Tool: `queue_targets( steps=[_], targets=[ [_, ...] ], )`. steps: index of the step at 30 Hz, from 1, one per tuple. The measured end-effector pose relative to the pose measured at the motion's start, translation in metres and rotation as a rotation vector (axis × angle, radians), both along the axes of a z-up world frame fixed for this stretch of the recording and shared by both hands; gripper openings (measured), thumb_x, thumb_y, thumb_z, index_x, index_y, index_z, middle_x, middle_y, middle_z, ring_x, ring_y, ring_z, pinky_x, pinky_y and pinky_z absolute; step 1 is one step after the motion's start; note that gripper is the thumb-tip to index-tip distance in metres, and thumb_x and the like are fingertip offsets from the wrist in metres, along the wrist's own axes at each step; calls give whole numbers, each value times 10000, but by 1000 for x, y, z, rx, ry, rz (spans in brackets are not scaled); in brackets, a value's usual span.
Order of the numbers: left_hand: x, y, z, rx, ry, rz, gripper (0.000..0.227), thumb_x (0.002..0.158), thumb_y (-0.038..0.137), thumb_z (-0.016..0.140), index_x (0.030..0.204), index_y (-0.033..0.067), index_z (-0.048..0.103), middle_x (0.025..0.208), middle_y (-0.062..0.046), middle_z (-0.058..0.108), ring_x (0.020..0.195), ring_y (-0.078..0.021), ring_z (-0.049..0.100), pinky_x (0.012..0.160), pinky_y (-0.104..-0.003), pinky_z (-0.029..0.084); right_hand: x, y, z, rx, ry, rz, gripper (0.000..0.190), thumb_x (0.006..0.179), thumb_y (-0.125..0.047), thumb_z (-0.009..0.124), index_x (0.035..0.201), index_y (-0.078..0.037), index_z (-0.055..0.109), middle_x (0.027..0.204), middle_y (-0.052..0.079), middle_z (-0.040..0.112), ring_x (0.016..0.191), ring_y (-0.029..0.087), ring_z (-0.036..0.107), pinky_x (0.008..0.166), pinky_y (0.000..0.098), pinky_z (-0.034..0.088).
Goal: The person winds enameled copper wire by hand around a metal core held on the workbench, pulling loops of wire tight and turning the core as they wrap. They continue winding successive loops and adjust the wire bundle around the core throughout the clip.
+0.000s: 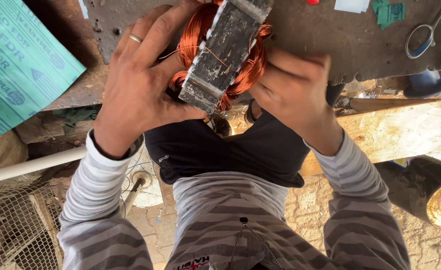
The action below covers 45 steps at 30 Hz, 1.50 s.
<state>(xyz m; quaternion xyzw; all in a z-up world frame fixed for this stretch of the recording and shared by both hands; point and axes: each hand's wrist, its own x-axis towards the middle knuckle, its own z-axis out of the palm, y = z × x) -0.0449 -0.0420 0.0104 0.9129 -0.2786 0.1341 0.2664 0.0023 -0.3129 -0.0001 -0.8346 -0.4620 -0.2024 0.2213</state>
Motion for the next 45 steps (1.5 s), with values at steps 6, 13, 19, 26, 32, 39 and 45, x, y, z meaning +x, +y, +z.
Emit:
queue_targets(
  steps=[6, 13, 19, 26, 32, 39, 45],
  targets=[
    [-4, 1, -4, -149, -76, 36, 610, 730, 491, 914, 977, -37, 737, 1394, -194, 486, 1292, -385, 489, 991, -484, 517, -1, 5, 27, -25, -56, -61, 65, 849, -99, 830, 868, -82, 770, 787, -2, 633, 513, 123, 487, 477, 276, 406],
    [0, 1, -6, -90, -46, -11, 694, 687, 571, 916, 986, -35, 760, 1096, -101, 563, 1121, -322, 549, 957, -488, 512, -2, 4, 17, -18, -21, 1, 52, 839, -75, 806, 850, -99, 760, 866, -19, 683, 554, 103, 578, 468, 270, 411],
    [-2, 0, -5, -125, -52, -18, 590, 716, 404, 950, 1104, 0, 765, 1123, -72, 607, 1128, -307, 562, 961, -455, 501, -3, 1, 21, -8, 61, -52, 69, 935, -142, 820, 944, -92, 773, 933, -19, 681, 614, 145, 596, 544, 291, 450],
    [-2, -5, -3, -150, -47, -28, 459, 742, 202, 932, 1100, -18, 745, 1158, -67, 653, 1084, -280, 570, 960, -413, 501, -5, -4, -7, 87, 88, -10, 78, 958, -80, 800, 928, -126, 744, 968, -49, 674, 657, 106, 594, 598, 285, 461],
    [0, -5, 0, -159, -20, -29, 456, 760, 216, 948, 1095, -23, 749, 1170, -83, 649, 1114, -300, 570, 962, -434, 507, 0, -5, -14, 74, 23, 55, 64, 894, -120, 810, 914, -122, 749, 917, -28, 652, 658, 105, 593, 563, 277, 450],
    [-17, -20, -11, -356, -127, 86, 1210, 719, 721, 872, 1448, -101, 366, 1500, -199, 430, 1357, -301, 513, 1152, -442, 518, 2, -12, -6, 100, 51, 78, 142, 946, 18, 724, 1047, -77, 753, 1008, 13, 595, 725, 122, 637, 659, 272, 512],
    [-20, -80, -59, -742, -171, 412, 1123, 766, 644, 848, 1641, 111, 387, 1590, -49, 466, 1392, -152, 559, 1164, -300, 528, -8, -12, -21, 86, 156, -38, 210, 964, -39, 809, 1113, -48, 661, 1089, 57, 615, 677, 171, 582, 587, 316, 474]
  ],
)
